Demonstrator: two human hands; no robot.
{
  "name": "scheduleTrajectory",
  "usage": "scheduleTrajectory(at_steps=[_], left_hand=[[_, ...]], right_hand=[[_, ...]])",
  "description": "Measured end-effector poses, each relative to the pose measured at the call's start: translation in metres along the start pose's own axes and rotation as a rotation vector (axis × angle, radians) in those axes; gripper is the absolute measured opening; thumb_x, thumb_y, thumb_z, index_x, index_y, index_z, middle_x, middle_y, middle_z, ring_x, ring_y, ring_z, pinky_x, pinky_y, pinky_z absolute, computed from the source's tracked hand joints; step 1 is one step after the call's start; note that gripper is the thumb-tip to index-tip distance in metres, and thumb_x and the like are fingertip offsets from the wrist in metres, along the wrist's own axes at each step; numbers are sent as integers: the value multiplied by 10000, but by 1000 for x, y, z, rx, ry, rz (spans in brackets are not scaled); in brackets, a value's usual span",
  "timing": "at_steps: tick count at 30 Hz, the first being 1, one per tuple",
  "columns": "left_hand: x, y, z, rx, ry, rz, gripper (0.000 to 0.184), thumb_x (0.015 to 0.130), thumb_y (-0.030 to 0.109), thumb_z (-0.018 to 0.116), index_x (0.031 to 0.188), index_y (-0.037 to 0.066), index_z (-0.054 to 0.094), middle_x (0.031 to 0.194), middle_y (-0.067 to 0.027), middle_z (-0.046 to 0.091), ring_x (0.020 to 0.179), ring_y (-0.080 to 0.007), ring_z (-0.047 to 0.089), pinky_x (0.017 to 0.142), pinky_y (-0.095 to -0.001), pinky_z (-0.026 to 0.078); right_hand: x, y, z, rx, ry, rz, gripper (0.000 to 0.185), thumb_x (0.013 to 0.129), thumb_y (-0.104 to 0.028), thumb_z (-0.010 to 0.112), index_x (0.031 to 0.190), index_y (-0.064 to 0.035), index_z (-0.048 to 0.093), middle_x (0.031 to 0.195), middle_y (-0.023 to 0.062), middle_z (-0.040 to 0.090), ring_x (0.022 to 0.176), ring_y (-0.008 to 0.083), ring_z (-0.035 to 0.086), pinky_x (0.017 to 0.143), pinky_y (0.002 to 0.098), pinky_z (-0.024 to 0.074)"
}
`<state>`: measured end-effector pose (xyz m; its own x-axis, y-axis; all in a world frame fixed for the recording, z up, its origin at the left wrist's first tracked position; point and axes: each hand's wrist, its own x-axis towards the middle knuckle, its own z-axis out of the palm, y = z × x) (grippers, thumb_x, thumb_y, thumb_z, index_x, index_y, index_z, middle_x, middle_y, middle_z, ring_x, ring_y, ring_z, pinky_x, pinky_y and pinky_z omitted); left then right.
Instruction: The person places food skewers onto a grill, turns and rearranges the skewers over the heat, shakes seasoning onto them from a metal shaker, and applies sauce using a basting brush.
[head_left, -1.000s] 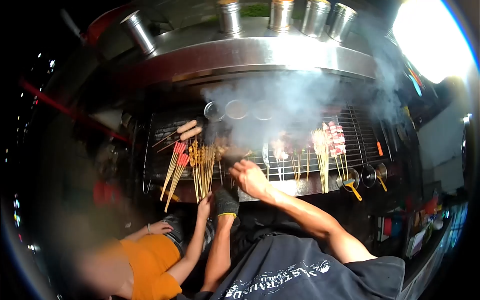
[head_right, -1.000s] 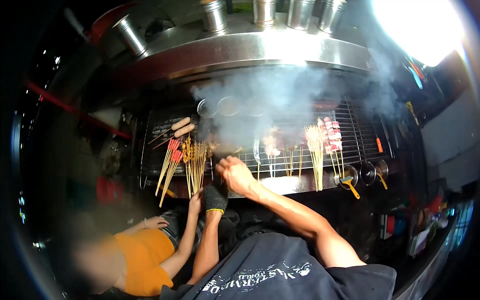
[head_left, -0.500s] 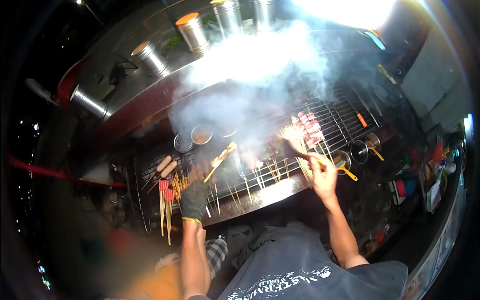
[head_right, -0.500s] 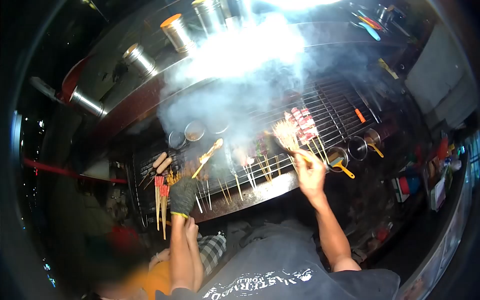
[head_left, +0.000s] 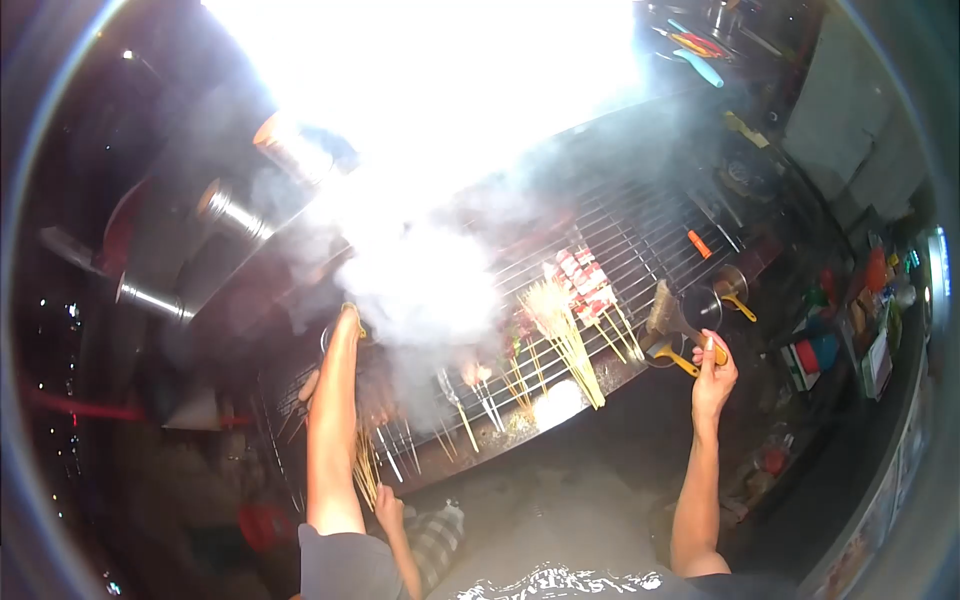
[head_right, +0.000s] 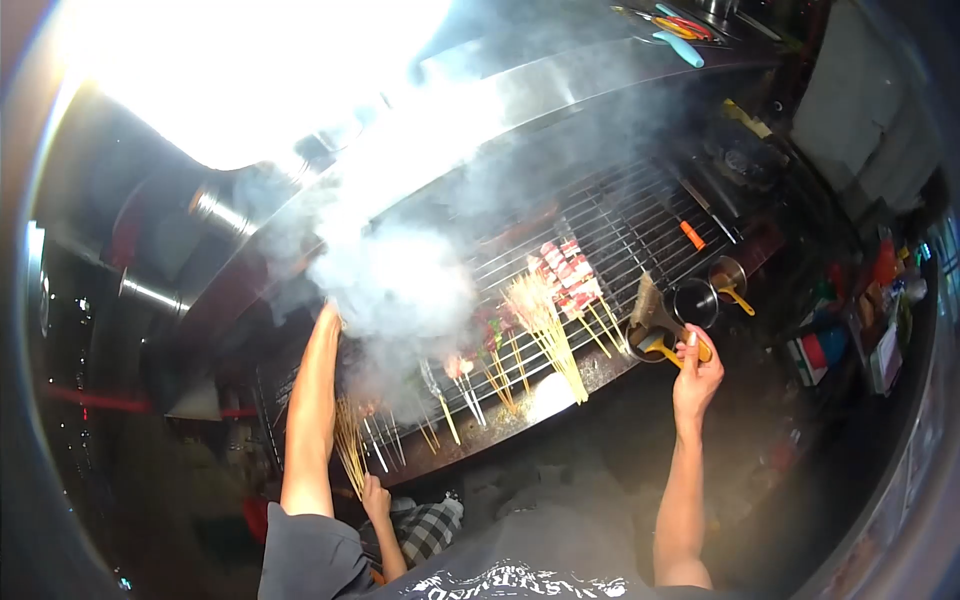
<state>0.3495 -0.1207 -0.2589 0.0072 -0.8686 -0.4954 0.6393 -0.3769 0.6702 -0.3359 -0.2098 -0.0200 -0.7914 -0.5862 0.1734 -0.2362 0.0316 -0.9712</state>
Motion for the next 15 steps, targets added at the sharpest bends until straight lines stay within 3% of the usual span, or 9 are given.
scheduleTrajectory(at_steps=[1,4,10,12,15], left_hand=[[-1,3,11,-127,-33,-51,332,1018,416,338,852,206,534,429,15,359,309,-134,364,317,-255,293],[52,28,58,45,23,-14,319,1005,400,359,858,187,545,485,-4,393,368,-157,395,363,-276,316],[215,118,300,1320,-52,367,297,978,368,400,869,148,567,598,-43,461,484,-204,455,455,-319,362],[242,137,370,1539,-112,461,291,968,357,413,873,135,575,635,-56,483,523,-219,475,485,-333,377],[252,139,419,1733,-178,519,283,955,341,434,879,115,586,692,-76,517,581,-242,506,531,-355,400]], right_hand=[[6,9,-5,5,17,36,264,977,-197,536,1100,13,638,863,40,645,746,80,571,686,216,465],[20,23,-19,-52,74,59,261,979,-190,531,1109,11,635,864,40,638,731,76,554,680,223,460],[39,46,-33,-120,136,90,259,982,-201,530,1090,0,651,776,15,597,703,66,523,659,218,443],[48,57,-36,-135,141,88,260,982,-206,531,1092,-4,651,768,9,591,697,62,518,651,213,438],[63,85,-38,-74,169,133,255,981,-210,533,1082,-10,654,754,-3,586,683,46,508,635,194,422]])
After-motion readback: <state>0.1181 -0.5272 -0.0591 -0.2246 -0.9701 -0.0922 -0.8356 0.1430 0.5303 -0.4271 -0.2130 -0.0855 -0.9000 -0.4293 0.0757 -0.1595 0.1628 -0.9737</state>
